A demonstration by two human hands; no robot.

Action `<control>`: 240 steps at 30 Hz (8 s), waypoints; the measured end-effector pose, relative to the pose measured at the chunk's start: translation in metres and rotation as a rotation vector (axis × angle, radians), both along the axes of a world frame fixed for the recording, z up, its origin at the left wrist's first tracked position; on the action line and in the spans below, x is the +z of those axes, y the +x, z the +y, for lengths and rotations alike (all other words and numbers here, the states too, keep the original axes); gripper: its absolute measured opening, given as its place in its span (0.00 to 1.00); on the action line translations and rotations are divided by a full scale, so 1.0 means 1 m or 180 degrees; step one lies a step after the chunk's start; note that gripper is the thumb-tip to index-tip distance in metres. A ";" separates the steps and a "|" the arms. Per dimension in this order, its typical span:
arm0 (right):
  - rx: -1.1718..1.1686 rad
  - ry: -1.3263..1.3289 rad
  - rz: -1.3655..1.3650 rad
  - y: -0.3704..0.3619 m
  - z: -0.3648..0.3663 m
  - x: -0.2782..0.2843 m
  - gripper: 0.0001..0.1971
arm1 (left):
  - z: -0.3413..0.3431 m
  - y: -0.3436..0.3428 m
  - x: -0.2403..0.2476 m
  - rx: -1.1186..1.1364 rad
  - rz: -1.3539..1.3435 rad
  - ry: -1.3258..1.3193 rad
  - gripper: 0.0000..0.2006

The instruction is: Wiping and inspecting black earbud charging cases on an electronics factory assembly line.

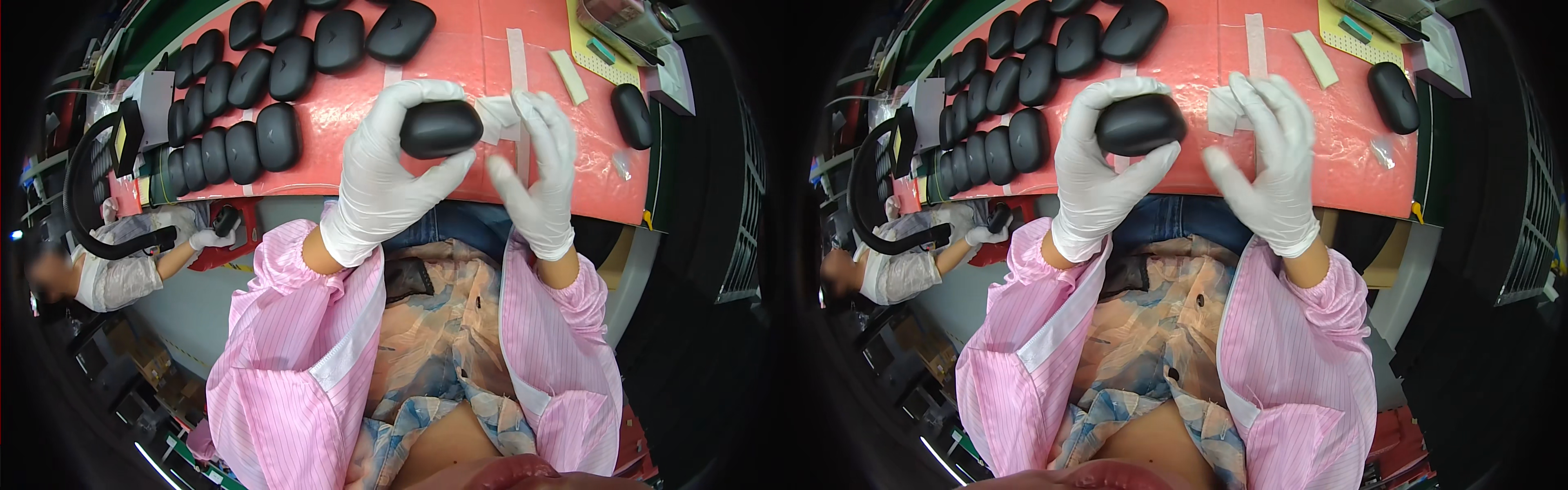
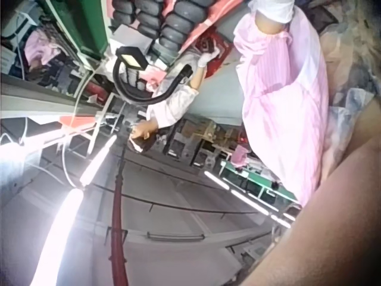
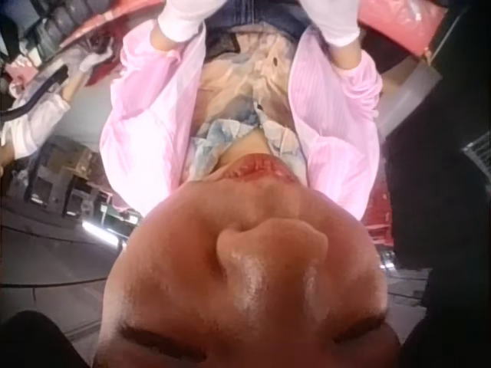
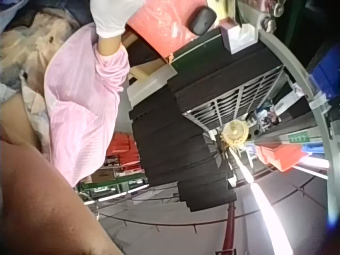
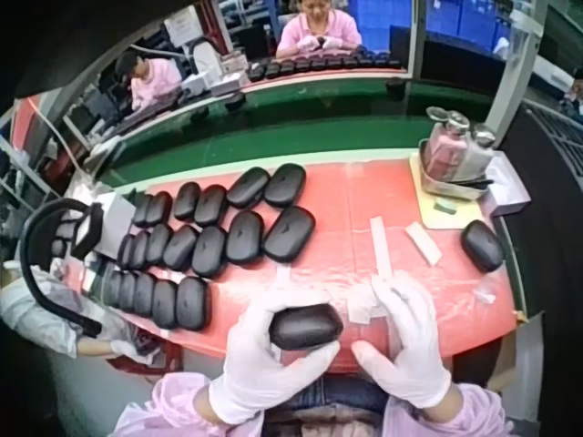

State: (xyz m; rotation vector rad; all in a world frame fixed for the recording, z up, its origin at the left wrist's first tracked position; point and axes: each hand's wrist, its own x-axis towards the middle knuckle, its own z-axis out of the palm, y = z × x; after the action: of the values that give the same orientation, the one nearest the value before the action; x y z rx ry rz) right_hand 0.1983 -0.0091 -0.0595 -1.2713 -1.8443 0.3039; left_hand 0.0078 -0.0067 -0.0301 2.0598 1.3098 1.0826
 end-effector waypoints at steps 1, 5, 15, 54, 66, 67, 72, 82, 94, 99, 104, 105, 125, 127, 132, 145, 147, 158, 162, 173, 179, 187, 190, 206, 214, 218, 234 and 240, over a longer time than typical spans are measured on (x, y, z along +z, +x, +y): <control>0.0252 -0.0360 0.0757 -0.007 -0.005 0.001 0.29 | -0.001 0.003 -0.003 -0.0272 -0.0982 -0.0431 0.38; 0.0939 -0.0594 0.1162 -0.007 -0.004 -0.007 0.34 | -0.001 0.002 0.010 -0.0511 -0.1695 -0.1005 0.37; 0.0592 -0.0288 -0.0801 0.019 0.012 -0.018 0.15 | -0.010 -0.009 -0.002 -0.0246 -0.2400 -0.1704 0.37; -0.0013 0.0578 -0.0718 0.003 0.014 0.017 0.19 | -0.011 0.002 -0.014 -0.0070 -0.1457 -0.1036 0.37; 0.0315 0.0800 -0.0614 -0.002 0.013 0.027 0.14 | -0.012 0.006 -0.012 -0.0140 -0.1434 -0.0885 0.37; 0.0153 0.0521 -0.0707 0.009 0.020 0.022 0.14 | -0.012 0.006 -0.012 -0.0173 -0.1436 -0.1053 0.38; 0.0493 0.0950 -0.0119 0.000 0.021 0.034 0.15 | -0.013 0.008 -0.014 -0.0225 -0.1281 -0.1056 0.39; 0.0336 0.0139 -0.0351 0.012 0.002 0.018 0.23 | -0.012 0.009 -0.016 -0.0195 -0.1411 -0.1054 0.37; 0.0061 0.0393 -0.0061 0.041 0.004 -0.012 0.20 | -0.014 0.011 -0.012 -0.0351 -0.1960 -0.1441 0.36; 0.0934 0.0662 -0.0218 0.009 -0.008 0.025 0.21 | -0.014 0.011 -0.016 -0.0362 -0.1543 -0.1260 0.36; -0.0068 0.0526 -0.0661 0.027 0.006 -0.001 0.17 | -0.015 0.008 -0.014 -0.0363 -0.1900 -0.1504 0.36; 0.0068 0.0212 -0.0816 0.031 0.008 -0.006 0.19 | -0.014 0.009 -0.013 -0.0398 -0.1916 -0.1429 0.36; 0.0385 0.0129 -0.0790 0.082 -0.002 0.047 0.31 | 0.018 0.064 -0.005 -0.1415 -0.2514 -0.2961 0.43; 0.0902 -0.0064 -0.0432 0.068 0.005 0.036 0.30 | 0.020 0.060 -0.009 -0.0920 -0.2382 -0.2840 0.40; -0.0385 -0.0102 0.0376 0.072 0.017 0.006 0.21 | 0.031 0.026 0.005 0.0042 -0.2768 -0.1805 0.37; -0.0189 0.0643 -0.0537 0.081 0.074 0.055 0.06 | 0.028 0.021 0.021 -0.0004 -0.2799 -0.1772 0.38; -0.0548 0.1318 -0.1062 0.111 0.129 0.081 0.06 | 0.027 0.027 0.026 -0.0066 -0.2769 -0.1603 0.38; 0.0253 0.1262 -0.0596 0.091 0.146 0.108 0.08 | 0.046 0.039 0.032 -0.0174 -0.2390 -0.1056 0.36; 0.1319 0.1058 -0.0699 0.012 0.063 0.093 0.20 | 0.046 0.040 0.024 -0.0172 -0.1865 -0.1089 0.36; 0.0670 0.0863 -0.0570 0.017 0.040 0.067 0.23 | 0.034 0.047 0.016 -0.0509 -0.2144 -0.1158 0.38; 0.0549 0.1096 -0.0440 0.021 0.031 0.049 0.22 | 0.030 0.048 0.018 -0.0578 -0.2249 -0.1254 0.38; 0.0029 0.0413 0.0718 0.067 0.069 0.055 0.14 | 0.026 0.051 0.022 -0.0594 -0.2249 -0.1556 0.38; -0.0435 0.0816 0.0121 0.103 0.097 0.066 0.09 | 0.025 0.047 0.019 -0.0435 -0.2439 -0.1503 0.38; -0.0848 0.0823 -0.1727 0.122 0.183 0.100 0.04 | 0.035 0.031 0.023 -0.0321 -0.2220 -0.1085 0.37; 0.1463 0.0958 -0.0949 0.005 0.070 0.090 0.21 | 0.035 0.031 0.017 -0.0233 -0.2115 -0.1327 0.37; 0.0403 0.0826 -0.0943 0.022 0.065 0.066 0.23 | 0.033 0.032 0.015 -0.0343 -0.2143 -0.1035 0.37; 0.0041 -0.0507 -0.0387 0.042 0.019 0.010 0.22 | 0.022 0.037 0.013 -0.0231 -0.2457 -0.1786 0.39; 0.0589 -0.0032 -0.0472 0.057 0.008 0.027 0.35 | 0.026 0.047 0.006 -0.1303 -0.2124 -0.2357 0.33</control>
State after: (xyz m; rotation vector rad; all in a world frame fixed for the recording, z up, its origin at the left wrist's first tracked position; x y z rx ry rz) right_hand 0.2552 -0.0007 -0.0329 -1.1579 -2.0949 0.3261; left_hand 0.0549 0.0192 -0.0244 1.1819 0.7326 0.8110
